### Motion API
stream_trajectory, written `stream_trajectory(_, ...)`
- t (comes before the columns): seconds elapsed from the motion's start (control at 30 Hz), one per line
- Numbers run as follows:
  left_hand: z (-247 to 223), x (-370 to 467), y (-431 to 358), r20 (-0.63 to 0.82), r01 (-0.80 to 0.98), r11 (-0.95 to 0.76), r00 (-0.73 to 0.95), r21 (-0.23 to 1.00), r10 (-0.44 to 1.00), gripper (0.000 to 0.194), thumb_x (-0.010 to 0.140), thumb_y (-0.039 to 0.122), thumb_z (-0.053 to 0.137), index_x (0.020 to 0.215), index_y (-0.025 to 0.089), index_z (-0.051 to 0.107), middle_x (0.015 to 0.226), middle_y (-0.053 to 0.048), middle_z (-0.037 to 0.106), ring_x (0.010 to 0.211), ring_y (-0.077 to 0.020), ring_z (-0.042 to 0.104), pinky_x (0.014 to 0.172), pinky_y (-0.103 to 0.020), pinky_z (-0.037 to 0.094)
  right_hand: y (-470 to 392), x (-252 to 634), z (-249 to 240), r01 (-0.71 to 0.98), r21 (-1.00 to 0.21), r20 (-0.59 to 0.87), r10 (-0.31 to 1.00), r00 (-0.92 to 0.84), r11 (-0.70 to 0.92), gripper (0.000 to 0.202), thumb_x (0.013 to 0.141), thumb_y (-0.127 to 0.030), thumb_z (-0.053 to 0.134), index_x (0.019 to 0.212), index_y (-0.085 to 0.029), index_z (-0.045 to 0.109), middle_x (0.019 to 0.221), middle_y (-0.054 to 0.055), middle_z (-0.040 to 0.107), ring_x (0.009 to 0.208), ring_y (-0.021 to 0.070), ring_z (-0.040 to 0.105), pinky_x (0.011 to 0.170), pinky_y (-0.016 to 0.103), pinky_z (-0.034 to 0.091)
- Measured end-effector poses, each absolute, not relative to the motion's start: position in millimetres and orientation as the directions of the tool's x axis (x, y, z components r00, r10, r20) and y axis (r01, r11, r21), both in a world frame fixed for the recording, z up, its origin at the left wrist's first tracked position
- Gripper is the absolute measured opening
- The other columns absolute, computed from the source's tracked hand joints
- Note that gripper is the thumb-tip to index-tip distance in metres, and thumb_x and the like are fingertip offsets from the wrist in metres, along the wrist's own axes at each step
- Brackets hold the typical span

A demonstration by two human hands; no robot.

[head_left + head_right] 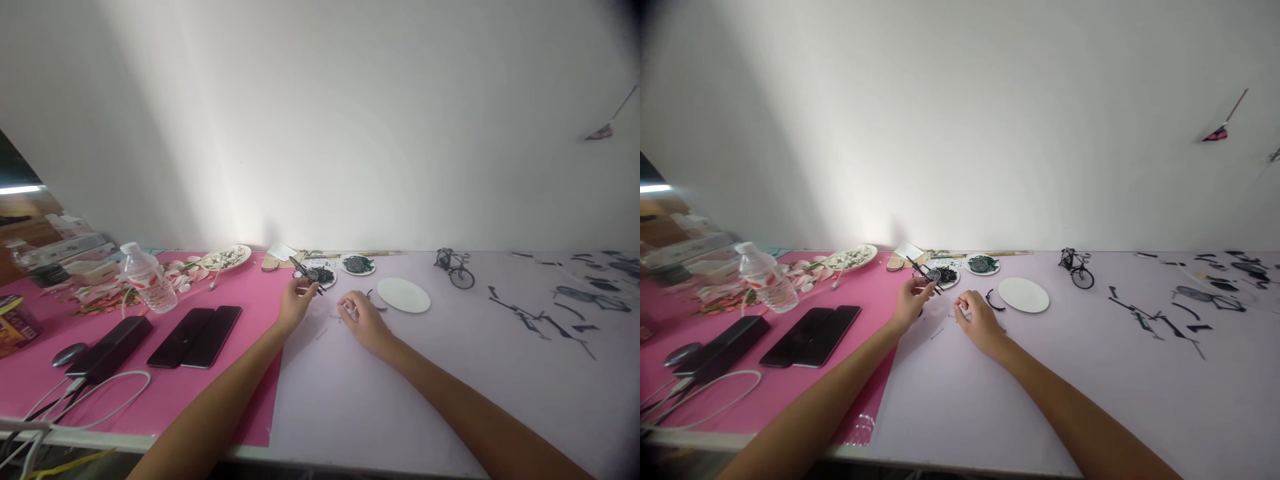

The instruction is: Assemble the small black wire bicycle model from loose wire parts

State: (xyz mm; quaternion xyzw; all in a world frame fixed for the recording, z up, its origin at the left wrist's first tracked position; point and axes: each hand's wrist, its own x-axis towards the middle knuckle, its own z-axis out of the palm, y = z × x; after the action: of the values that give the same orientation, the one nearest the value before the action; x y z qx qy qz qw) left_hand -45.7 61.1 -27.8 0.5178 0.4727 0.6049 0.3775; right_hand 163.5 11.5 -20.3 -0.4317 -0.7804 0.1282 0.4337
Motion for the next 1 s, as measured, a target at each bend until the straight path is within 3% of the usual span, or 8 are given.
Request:
stream_trajectory(0.23,-21,-58,69,0.254,0.100,-0.238,-0.208,0.966,0.945,0.052,0.073,0.056,0.081,0.100,0.014,0.068,0.096,-0.014,0.075,0.073,-0.0218,0.073,0.060,-0.028,0.054,10,164,-18,0.579,-0.576,0.550,0.798,-0.246,0.576,0.023,0.094,-0.023,0.054,0.079,-0.025,0.036,0.091,0.004,0.062,0.077,0.0189,0.056,0.066,0.031,0.044)
stream_trajectory(0.37,-12,-67,68,0.250,0.083,-0.238,-0.181,0.968,0.951,0.050,0.072,0.055,0.082,0.098,0.014,0.068,0.097,-0.014,0.075,0.071,-0.0220,0.074,0.058,-0.028,0.054,15,171,-16,0.577,-0.580,0.558,0.796,-0.233,0.575,0.016,0.094,-0.017,0.047,0.082,-0.025,0.039,0.095,0.006,0.063,0.089,0.0215,0.059,0.077,0.035,0.047)
stream_trajectory(0.5,-13,-72,69,0.308,0.158,-0.279,-0.202,0.947,0.930,0.048,0.072,0.054,0.081,0.096,0.015,0.069,0.094,-0.011,0.075,0.068,-0.0199,0.071,0.058,-0.027,0.051,23,187,-9,0.568,-0.647,0.418,0.860,-0.294,0.509,0.018,0.097,-0.025,0.047,0.082,-0.025,0.039,0.089,0.004,0.066,0.083,0.0212,0.058,0.072,0.034,0.046)
stream_trajectory(0.6,-17,-72,66,0.398,0.269,-0.341,-0.196,0.901,0.896,0.039,0.074,0.051,0.080,0.093,0.019,0.071,0.094,-0.009,0.075,0.066,-0.0178,0.067,0.058,-0.027,0.049,24,197,-6,0.526,-0.711,0.271,0.871,-0.409,0.468,0.023,0.094,-0.028,0.055,0.079,-0.025,0.038,0.089,0.002,0.069,0.075,0.0190,0.059,0.063,0.030,0.043)
stream_trajectory(0.73,-19,-67,59,0.513,0.391,-0.451,-0.065,0.802,0.856,0.027,0.077,0.044,0.079,0.093,0.023,0.073,0.095,-0.006,0.074,0.063,-0.0164,0.061,0.058,-0.027,0.045,20,198,-6,0.574,-0.683,0.217,0.875,-0.432,0.453,0.029,0.082,-0.027,0.070,0.079,-0.024,0.042,0.093,0.002,0.070,0.071,0.0170,0.057,0.058,0.026,0.038)
stream_trajectory(1.0,-18,-51,44,0.601,0.525,-0.556,0.102,0.645,0.793,0.021,0.081,0.038,0.075,0.098,0.027,0.072,0.091,-0.003,0.070,0.058,-0.0132,0.056,0.058,-0.026,0.042,22,190,-10,0.569,-0.676,0.258,0.874,-0.412,0.468,0.024,0.083,-0.017,0.059,0.077,-0.024,0.037,0.089,0.001,0.067,0.078,0.0184,0.059,0.066,0.029,0.042)
